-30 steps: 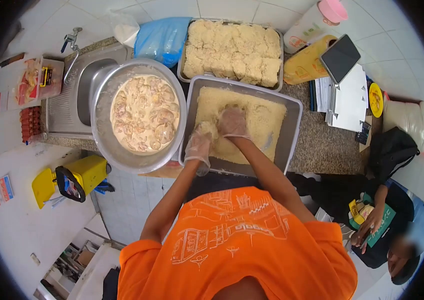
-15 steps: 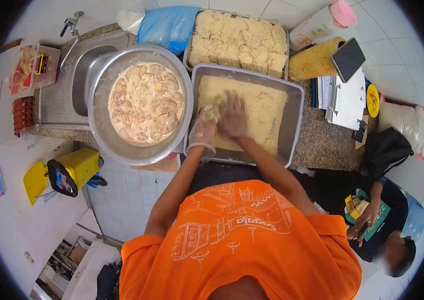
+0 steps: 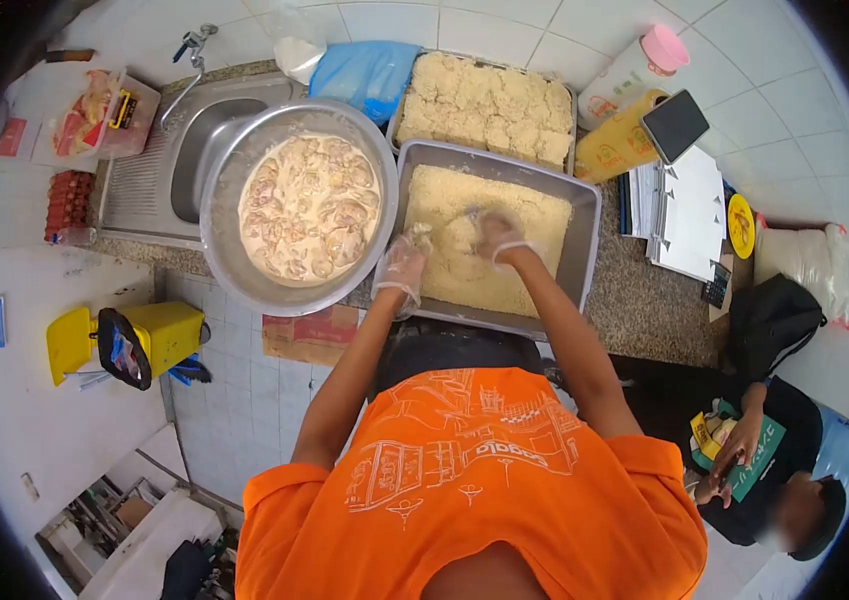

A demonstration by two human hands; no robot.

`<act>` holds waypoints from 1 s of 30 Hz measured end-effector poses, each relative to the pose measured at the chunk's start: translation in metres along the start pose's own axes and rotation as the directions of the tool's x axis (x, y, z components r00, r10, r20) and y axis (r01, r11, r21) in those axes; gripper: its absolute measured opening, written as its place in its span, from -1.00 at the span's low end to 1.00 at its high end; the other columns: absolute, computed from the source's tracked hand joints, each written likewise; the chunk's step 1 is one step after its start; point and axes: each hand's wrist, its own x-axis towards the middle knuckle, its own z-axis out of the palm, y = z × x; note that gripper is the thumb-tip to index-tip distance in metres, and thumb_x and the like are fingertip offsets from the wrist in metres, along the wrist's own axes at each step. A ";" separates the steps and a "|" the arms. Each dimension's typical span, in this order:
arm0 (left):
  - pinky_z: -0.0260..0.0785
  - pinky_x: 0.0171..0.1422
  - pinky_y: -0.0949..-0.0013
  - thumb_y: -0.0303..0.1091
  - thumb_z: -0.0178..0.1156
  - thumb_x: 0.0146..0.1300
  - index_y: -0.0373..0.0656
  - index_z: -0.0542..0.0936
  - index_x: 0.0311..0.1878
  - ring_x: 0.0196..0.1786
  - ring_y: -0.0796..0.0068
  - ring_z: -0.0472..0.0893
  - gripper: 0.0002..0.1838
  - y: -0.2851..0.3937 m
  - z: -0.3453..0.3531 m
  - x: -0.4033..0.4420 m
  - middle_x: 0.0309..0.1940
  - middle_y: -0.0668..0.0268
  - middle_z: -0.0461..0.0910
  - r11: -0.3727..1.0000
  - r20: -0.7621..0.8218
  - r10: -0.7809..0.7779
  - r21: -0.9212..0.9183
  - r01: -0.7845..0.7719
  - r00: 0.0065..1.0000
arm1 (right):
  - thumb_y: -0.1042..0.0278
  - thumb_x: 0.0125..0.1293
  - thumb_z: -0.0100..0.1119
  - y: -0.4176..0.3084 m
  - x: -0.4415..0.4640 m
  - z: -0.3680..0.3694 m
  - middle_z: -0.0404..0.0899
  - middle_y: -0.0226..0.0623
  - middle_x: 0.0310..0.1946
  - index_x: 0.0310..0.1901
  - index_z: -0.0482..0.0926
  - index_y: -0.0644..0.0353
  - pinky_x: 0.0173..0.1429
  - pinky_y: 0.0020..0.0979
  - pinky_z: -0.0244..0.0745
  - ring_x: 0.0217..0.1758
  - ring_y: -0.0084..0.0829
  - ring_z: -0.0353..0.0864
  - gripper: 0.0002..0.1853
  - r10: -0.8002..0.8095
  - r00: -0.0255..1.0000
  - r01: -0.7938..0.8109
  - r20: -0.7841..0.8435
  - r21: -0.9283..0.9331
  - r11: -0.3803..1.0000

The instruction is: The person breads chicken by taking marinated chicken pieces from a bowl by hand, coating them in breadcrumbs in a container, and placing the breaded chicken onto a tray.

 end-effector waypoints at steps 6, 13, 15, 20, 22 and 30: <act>0.29 0.19 0.10 -0.02 0.01 0.21 -0.16 0.46 0.12 0.10 -0.06 0.47 -0.49 -0.001 0.006 -0.007 0.01 -0.09 0.50 0.951 -0.066 -0.135 -0.288 0.111 0.989 | 0.50 0.15 0.14 -0.004 -0.056 0.023 0.42 -0.07 0.09 0.17 0.34 0.31 0.20 -0.37 0.37 0.11 -0.26 0.44 -0.50 0.033 0.931 0.198 -0.363 0.580 0.790; 0.27 0.22 0.15 -0.06 0.05 0.20 -0.07 0.47 0.11 0.13 0.00 0.45 -0.54 -0.014 0.021 0.004 0.05 0.02 0.50 0.932 -0.072 -0.105 -0.354 0.073 0.992 | 0.46 0.12 0.00 0.034 0.002 0.039 0.55 -0.07 -0.48 -0.09 0.49 0.26 -0.23 -0.21 0.43 -0.42 -0.18 0.51 -0.71 0.014 0.855 0.246 -0.518 0.431 0.868; 0.26 0.23 0.17 -0.07 0.05 0.20 -0.07 0.46 0.10 0.14 0.03 0.45 -0.55 -0.017 0.022 0.004 0.07 0.06 0.49 0.878 -0.026 -0.082 -0.476 0.060 0.996 | 0.45 0.12 0.05 0.003 -0.029 -0.031 0.52 -0.14 -0.57 -0.17 0.51 0.28 -0.30 -0.19 0.41 -0.47 -0.22 0.49 -0.78 0.153 0.784 0.232 -0.602 0.512 0.827; 0.23 0.27 0.19 -0.11 0.02 0.22 -0.02 0.40 0.16 0.17 0.09 0.43 -0.55 -0.013 0.013 0.002 0.13 0.12 0.45 0.902 0.028 -0.044 -0.429 0.052 0.999 | 0.25 0.18 0.18 -0.028 -0.021 -0.157 0.60 -0.10 -0.34 -0.10 0.51 0.30 -0.22 -0.26 0.43 -0.32 -0.23 0.56 -0.67 0.114 0.779 0.396 -0.617 0.624 0.673; 0.22 0.28 0.22 -0.15 -0.02 0.25 -0.01 0.38 0.19 0.20 0.14 0.40 -0.56 -0.029 0.030 0.006 0.17 0.14 0.42 0.923 0.016 0.074 -0.380 -0.063 0.997 | 0.14 0.24 0.16 -0.043 0.003 -0.194 0.59 -0.08 -0.18 -0.01 0.49 0.26 -0.08 -0.27 0.44 -0.21 -0.26 0.56 -0.60 0.053 0.797 0.381 -0.602 0.569 0.729; 0.11 0.36 0.34 -0.27 -0.15 0.33 -0.07 0.35 0.25 0.27 0.25 0.33 -0.57 -0.012 0.009 0.003 0.19 0.14 0.38 0.851 0.103 -0.025 -0.519 0.075 0.994 | -0.04 0.20 0.10 -0.068 0.162 -0.192 0.46 -0.07 0.10 0.12 0.44 0.10 0.15 -0.19 0.37 0.11 -0.14 0.48 -0.47 0.193 0.939 -0.057 -0.287 0.421 0.905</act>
